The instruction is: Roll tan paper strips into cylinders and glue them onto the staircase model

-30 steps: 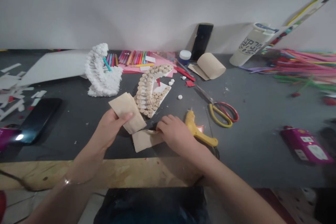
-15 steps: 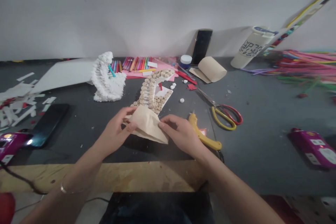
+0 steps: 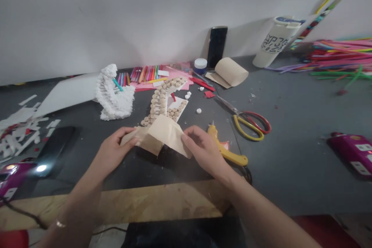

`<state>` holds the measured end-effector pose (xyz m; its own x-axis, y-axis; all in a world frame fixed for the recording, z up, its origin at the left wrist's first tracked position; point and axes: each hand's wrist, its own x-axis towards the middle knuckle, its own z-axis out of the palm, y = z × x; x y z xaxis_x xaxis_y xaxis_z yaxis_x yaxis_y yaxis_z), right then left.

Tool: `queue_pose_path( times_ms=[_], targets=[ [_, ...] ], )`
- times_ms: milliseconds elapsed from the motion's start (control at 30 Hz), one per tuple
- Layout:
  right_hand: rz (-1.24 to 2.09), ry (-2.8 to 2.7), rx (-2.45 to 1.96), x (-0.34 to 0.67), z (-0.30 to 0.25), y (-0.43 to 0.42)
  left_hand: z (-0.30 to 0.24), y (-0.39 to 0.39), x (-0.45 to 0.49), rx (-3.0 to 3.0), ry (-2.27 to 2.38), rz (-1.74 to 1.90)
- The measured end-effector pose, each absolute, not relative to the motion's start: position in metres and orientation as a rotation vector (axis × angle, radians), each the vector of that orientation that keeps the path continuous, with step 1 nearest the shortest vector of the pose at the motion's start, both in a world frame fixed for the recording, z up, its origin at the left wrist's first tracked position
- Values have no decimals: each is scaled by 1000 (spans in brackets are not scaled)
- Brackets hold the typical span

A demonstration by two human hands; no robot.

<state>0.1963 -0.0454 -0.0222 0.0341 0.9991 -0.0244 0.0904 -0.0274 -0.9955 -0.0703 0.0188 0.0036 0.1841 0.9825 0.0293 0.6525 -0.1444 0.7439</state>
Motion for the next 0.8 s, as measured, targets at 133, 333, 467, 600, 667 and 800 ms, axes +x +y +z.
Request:
queue_pose_path(
  times_ms=[133, 333, 467, 600, 667, 800],
  targets=[
    [1004, -1479, -1405, 194, -21, -49, 4, 15, -86, 2258, 1789, 964],
    [607, -1958, -1286, 187, -19, -54, 11, -9, -37, 2652, 1136, 705],
    [284, -2163, -1076, 189, -17, -57, 5, -13, -17, 2658, 940, 559],
    [40, -2298, -1041, 194, -17, -65, 3, -18, -22, 2694, 812, 626],
    [-29, -2349, -1051, 194, -18, -70, 3, -22, -24, 2764, 719, 634],
    [-78, -2341, -1084, 192, -20, -76, -1, -29, -17, 2903, 611, 533]
  ],
)
